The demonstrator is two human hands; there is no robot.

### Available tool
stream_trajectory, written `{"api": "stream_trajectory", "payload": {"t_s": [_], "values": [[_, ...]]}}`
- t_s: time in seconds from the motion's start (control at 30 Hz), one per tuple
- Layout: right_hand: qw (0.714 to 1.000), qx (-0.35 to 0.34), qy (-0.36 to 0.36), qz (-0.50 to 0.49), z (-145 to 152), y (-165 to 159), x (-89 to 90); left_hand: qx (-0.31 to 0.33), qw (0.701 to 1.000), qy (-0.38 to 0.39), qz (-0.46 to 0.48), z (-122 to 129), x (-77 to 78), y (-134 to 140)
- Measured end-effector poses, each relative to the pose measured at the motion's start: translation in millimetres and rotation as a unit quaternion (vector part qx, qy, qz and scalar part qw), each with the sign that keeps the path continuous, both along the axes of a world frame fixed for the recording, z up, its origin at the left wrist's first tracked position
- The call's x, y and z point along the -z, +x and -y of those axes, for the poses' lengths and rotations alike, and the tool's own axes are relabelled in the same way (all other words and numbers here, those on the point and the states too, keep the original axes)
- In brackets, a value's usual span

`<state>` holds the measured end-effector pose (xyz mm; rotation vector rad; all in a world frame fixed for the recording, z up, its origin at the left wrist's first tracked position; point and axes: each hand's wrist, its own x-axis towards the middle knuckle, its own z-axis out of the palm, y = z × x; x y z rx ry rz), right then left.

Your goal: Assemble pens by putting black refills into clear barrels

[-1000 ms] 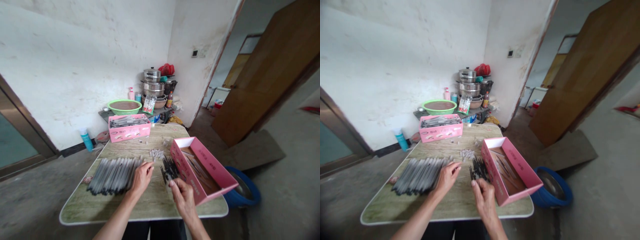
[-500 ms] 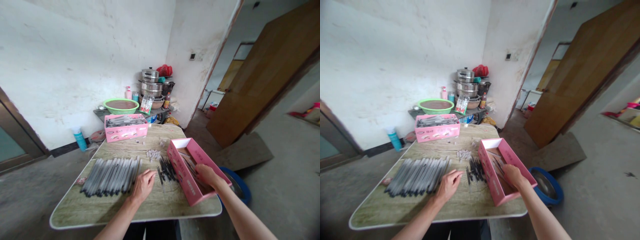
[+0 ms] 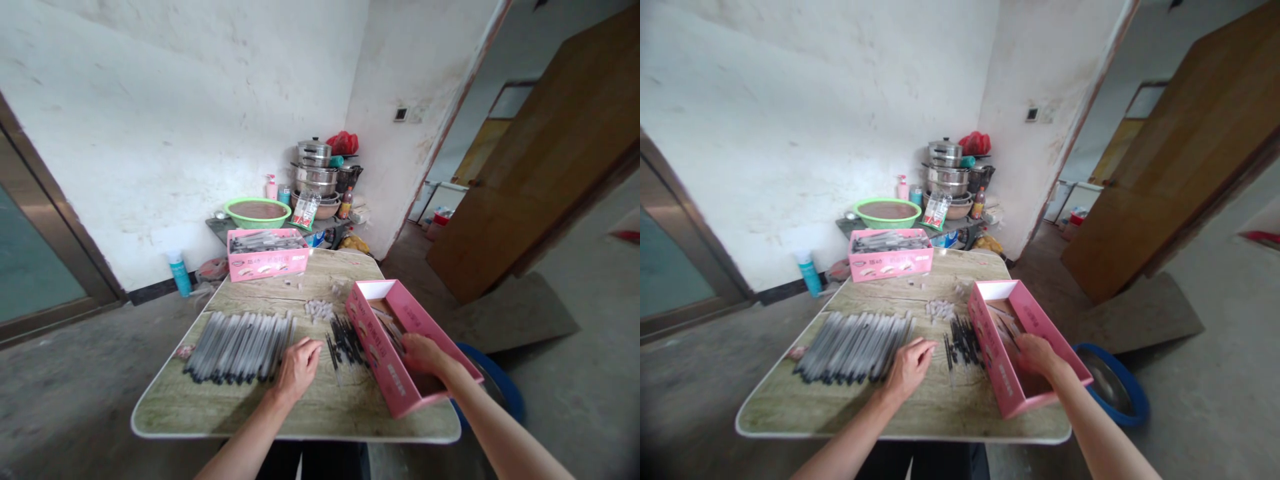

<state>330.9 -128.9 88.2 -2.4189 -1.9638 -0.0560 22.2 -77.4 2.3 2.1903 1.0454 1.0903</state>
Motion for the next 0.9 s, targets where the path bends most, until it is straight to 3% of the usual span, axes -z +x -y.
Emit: {"api": "stream_trajectory", "payload": {"t_s": [0.1, 0.2, 0.27, 0.37, 0.47, 0.6, 0.77, 0.9], "values": [[1.000, -0.006, 0.008, 0.002, -1.7, -2.5, -19.8, -0.002, 1.000, -0.019, -0.012, -1.2, -0.6, 2.1], [0.990, -0.010, 0.131, -0.050, 8.6, -24.7, -49.2, -0.008, 0.997, -0.053, -0.054, -0.7, -1.9, 12.2], [0.961, -0.035, 0.233, -0.142, 22.5, -50.7, -66.2, -0.013, 0.994, -0.068, -0.082, 1.5, -3.1, 22.8], [0.921, -0.089, 0.265, -0.272, 44.8, -94.0, -74.7, -0.022, 0.988, -0.080, -0.130, 5.0, -4.7, 37.6], [0.903, -0.111, 0.235, -0.341, 59.2, -128.2, -58.7, -0.037, 0.978, -0.099, -0.182, 4.8, -6.2, 42.7], [0.885, -0.089, 0.199, -0.412, 65.5, -154.1, -15.2, -0.039, 0.968, -0.106, -0.224, -0.1, -11.8, 37.4], [0.872, -0.054, 0.168, -0.457, 67.1, -166.6, 33.5, -0.045, 0.943, -0.128, -0.304, -5.1, -30.3, 37.2], [0.845, -0.015, 0.178, -0.505, 64.0, -168.0, 53.9, -0.043, 0.936, -0.116, -0.329, -10.4, -40.0, 41.4]]}}
